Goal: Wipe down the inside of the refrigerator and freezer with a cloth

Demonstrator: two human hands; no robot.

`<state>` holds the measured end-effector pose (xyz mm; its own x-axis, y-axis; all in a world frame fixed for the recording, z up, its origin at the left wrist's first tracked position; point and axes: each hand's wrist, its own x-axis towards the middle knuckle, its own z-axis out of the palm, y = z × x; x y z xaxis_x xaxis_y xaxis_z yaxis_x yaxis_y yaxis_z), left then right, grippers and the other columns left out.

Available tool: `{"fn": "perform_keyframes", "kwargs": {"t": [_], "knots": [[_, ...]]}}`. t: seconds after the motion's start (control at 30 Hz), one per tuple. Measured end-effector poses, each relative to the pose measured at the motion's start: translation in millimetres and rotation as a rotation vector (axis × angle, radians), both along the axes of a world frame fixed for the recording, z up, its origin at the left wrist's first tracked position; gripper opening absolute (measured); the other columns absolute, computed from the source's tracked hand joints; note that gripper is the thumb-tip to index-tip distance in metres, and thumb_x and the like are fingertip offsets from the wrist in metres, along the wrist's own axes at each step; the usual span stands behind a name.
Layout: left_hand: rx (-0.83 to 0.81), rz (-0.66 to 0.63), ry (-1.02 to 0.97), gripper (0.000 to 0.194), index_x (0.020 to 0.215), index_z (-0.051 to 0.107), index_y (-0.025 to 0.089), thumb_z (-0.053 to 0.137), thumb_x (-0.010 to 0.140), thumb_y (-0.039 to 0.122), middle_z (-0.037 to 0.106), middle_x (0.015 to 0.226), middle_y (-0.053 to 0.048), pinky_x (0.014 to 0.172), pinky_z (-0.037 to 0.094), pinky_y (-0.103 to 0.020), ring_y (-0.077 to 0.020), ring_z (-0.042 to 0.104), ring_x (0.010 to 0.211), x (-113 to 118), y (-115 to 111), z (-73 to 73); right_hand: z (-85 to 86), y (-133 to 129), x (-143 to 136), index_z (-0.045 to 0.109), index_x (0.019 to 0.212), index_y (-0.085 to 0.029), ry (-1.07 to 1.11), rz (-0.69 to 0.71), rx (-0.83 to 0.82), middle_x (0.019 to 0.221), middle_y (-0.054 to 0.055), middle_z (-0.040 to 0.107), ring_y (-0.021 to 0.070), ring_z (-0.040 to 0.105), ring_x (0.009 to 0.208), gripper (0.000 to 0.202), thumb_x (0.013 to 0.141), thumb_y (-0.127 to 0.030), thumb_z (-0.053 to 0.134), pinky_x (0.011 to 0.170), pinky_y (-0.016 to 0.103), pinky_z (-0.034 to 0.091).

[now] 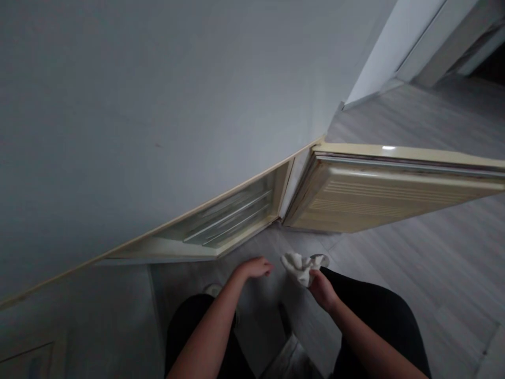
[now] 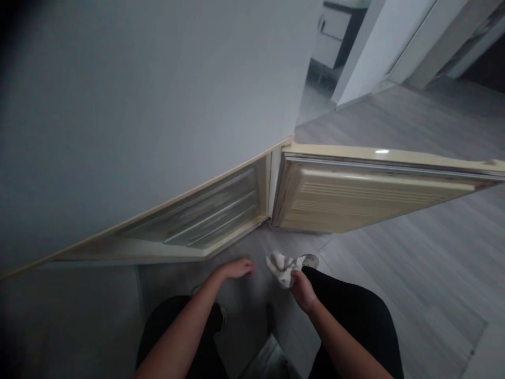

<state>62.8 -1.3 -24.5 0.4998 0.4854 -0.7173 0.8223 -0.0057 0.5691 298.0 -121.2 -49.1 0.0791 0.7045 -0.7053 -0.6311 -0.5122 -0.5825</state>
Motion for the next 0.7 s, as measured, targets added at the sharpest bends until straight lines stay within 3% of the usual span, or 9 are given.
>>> {"fn": "perform_keyframes", "kwargs": {"t": [0.1,0.2,0.23,0.33,0.47,0.57,0.6,0.63,0.7], "knots": [[0.019,0.083,-0.206,0.038,0.121,0.065,0.015,0.045,0.1,0.04,0.073,0.123,-0.011,0.098,0.051,-0.029,-0.0182,0.068,0.114,38.0,-12.3,28.6,33.8,-36.3,37.7,0.075,0.091,-0.024,-0.068,0.057,0.053,0.101,0.011,0.076,0.0302,0.074,0.094,0.027,0.072,-0.043,0.072,0.087,0.045,0.058],[0.026,0.113,-0.427,0.058,0.143,0.05,0.019,0.065,0.091,0.039,0.061,0.146,-0.011,0.106,0.046,-0.029,-0.0183,0.059,0.13,80.0,-40.2,63.9,80.9,-51.9,48.9,0.076,0.092,-0.025,-0.185,0.225,0.165,0.093,0.01,0.075,0.0308,0.073,0.09,0.025,0.076,-0.044,0.073,0.087,0.046,0.056],[0.019,0.144,-0.528,0.059,0.14,0.053,0.02,0.069,0.087,0.039,0.064,0.141,-0.009,0.104,0.047,-0.029,-0.0192,0.061,0.126,92.5,-49.9,75.5,97.1,-52.0,49.7,0.077,0.091,-0.024,-0.267,0.264,0.218,0.091,0.009,0.075,0.03,0.072,0.09,0.024,0.078,-0.044,0.073,0.088,0.045,0.055],[0.045,0.338,-0.765,0.035,0.108,0.066,0.018,0.07,0.083,0.042,0.072,0.102,-0.003,0.088,0.051,-0.029,-0.0193,0.066,0.098,119.9,-69.7,107.7,139.2,-44.2,49.9,0.075,0.092,-0.023,-0.574,0.24,0.377,0.093,0.007,0.073,0.0259,0.067,0.089,0.026,0.084,-0.047,0.069,0.087,0.04,0.053],[0.132,0.506,-0.823,0.03,0.094,0.059,0.019,0.065,0.086,0.048,0.061,0.077,0.003,0.069,0.046,-0.026,-0.0149,0.058,0.074,130.0,-73.2,151.0,171.8,-43.2,45.2,0.068,0.107,-0.021,-0.802,-0.032,0.453,0.105,0.009,0.07,0.0232,0.064,0.094,0.031,0.09,-0.047,0.063,0.089,0.037,0.053],[0.315,0.466,-0.815,0.024,0.094,0.06,0.02,0.066,0.088,0.043,0.062,0.079,0.003,0.07,0.047,-0.026,-0.0152,0.059,0.074,128.1,-76.7,188.0,184.2,-67.2,34.1,0.058,0.126,-0.023,-1.06,-0.402,0.482,0.127,0.012,0.06,0.0243,0.06,0.116,0.042,0.089,-0.04,0.066,0.103,0.041,0.05],[0.42,0.413,-0.799,0.02,0.097,0.061,0.021,0.066,0.089,0.039,0.064,0.085,0.002,0.075,0.048,-0.027,-0.016,0.062,0.08,128.0,-81.0,200.4,186.9,-78.4,28.5,0.058,0.125,-0.024,-1.146,-0.455,0.516,0.129,0.012,0.058,0.0244,0.058,0.12,0.04,0.089,-0.038,0.066,0.107,0.043,0.048],[0.519,0.343,-0.777,0.016,0.099,0.062,0.021,0.064,0.091,0.035,0.067,0.092,0.0,0.082,0.049,-0.028,-0.0171,0.064,0.088,128.4,-87.2,212.2,188.6,-89.8,22.0,0.061,0.122,-0.025,-1.19,-0.424,0.559,0.127,0.011,0.06,0.0245,0.058,0.12,0.034,0.09,-0.036,0.064,0.108,0.043,0.047],[0.656,0.141,-0.701,0.015,0.108,0.064,0.023,0.061,0.094,0.027,0.069,0.108,-0.003,0.091,0.049,-0.029,-0.0187,0.067,0.101,130.4,-103.9,232.4,187.7,-108.6,7.2,0.067,0.11,-0.026,-1.085,-0.196,0.609,0.11,0.009,0.067,0.0243,0.064,0.107,0.022,0.094,-0.037,0.058,0.1,0.042,0.051]]}}
